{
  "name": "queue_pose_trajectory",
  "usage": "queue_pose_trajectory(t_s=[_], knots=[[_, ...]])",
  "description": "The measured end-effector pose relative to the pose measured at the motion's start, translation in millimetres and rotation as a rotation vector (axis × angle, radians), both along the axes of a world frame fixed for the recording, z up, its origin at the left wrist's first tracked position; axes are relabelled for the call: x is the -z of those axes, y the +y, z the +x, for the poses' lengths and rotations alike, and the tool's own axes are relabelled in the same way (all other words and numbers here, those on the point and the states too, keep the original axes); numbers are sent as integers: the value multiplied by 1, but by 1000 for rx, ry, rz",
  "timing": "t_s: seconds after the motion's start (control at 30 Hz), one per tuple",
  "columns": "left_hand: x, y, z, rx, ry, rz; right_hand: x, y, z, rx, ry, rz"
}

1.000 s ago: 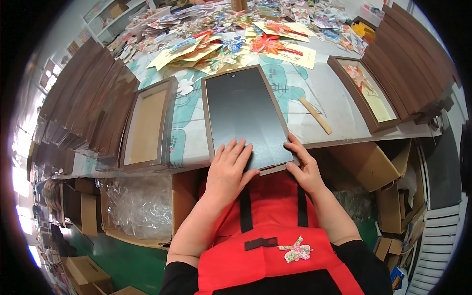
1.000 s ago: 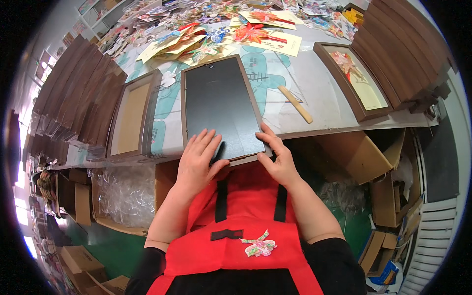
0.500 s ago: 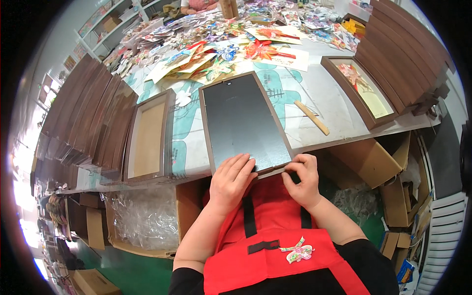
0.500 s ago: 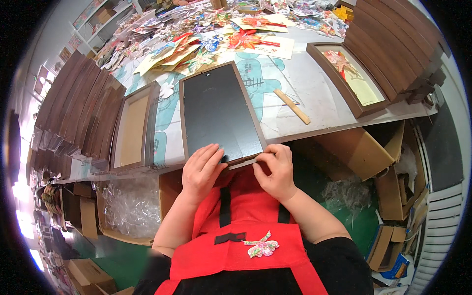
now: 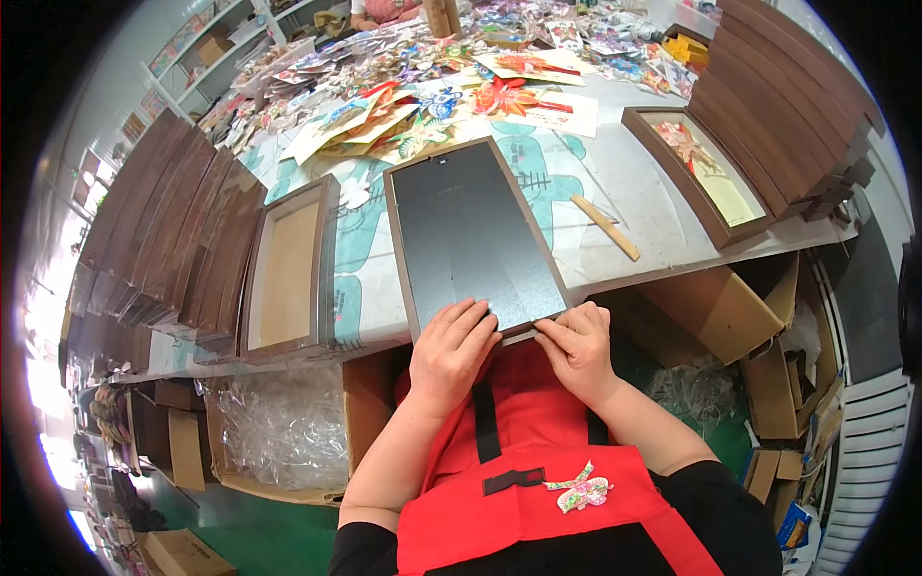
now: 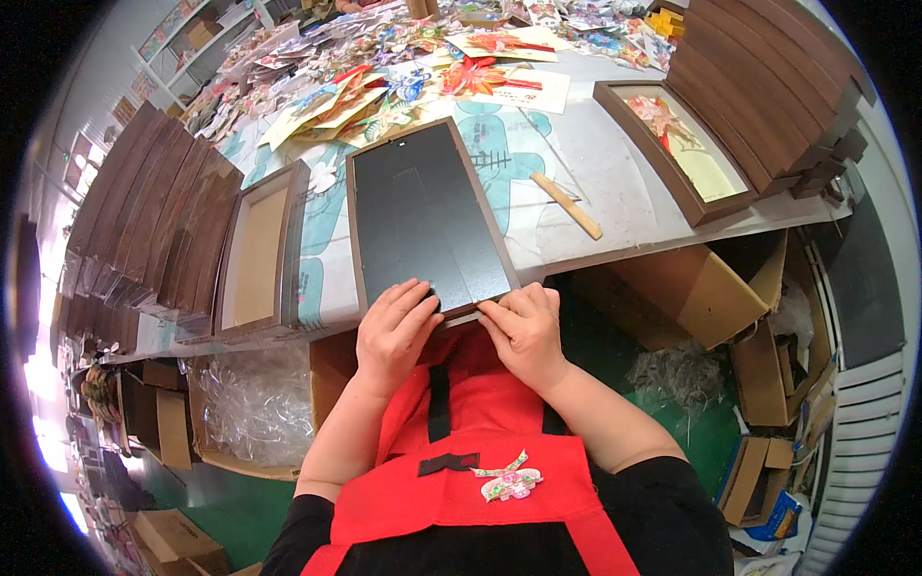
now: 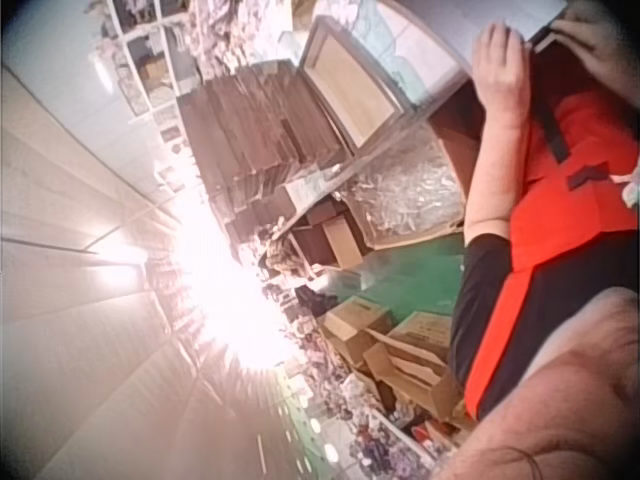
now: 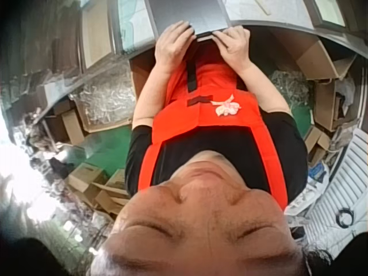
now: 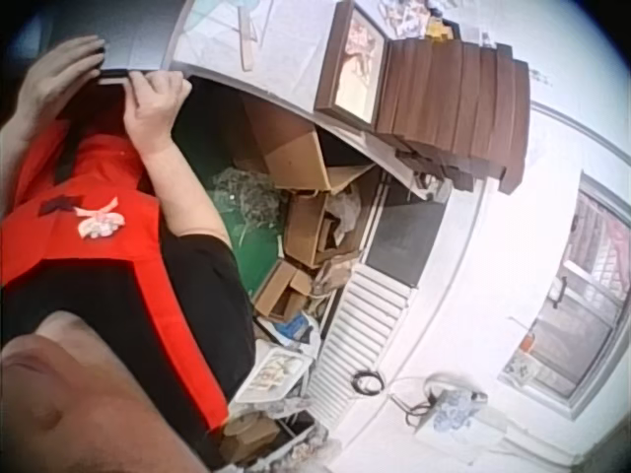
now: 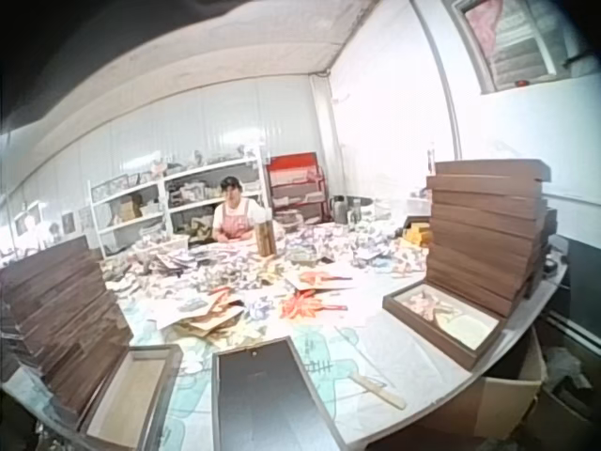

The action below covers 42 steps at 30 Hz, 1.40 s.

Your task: The person assembles decorative picture frames by hand. They place a backing board into a wooden frame, insert a decorative paper insert, and use a small wooden stick to press the backing into place. The person then flips the frame to inspect the front and places it on a stack of finished units.

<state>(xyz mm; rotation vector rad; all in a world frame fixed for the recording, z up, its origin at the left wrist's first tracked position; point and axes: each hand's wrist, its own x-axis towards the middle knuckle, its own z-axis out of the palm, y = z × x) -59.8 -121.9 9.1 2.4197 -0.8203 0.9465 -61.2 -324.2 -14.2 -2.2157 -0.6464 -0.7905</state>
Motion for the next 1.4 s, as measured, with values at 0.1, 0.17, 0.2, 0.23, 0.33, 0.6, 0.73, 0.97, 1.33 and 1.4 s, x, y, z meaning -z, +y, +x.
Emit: queue_pose_trajectory(t_s=[0.1,0.17,0.2,0.23,0.33,0.6,0.73,0.97,1.33,1.4], knots=[[-1,-2,0,-9,19,18,2,-3,2,-30,-19,-9],[-2,-2,0,-7,52,14,2,-4,0,-30,-41,-29],[-3,-1,0,-7,67,13,2,-4,-1,-33,-55,-35],[-3,-1,1,-5,82,1,1,-5,-2,-36,-68,-41],[-2,0,1,-4,139,-36,1,-11,-3,-80,-92,-18],[-5,2,0,-100,333,6,-3,-13,1,-36,1,165],[-10,3,1,-119,397,36,-1,-12,4,-70,97,242],[-2,2,-1,-130,309,85,-4,-7,3,-13,-9,81],[-1,0,1,-143,331,50,-8,-3,1,-22,14,20],[-3,0,2,-156,352,65,-5,-5,6,11,27,98]])
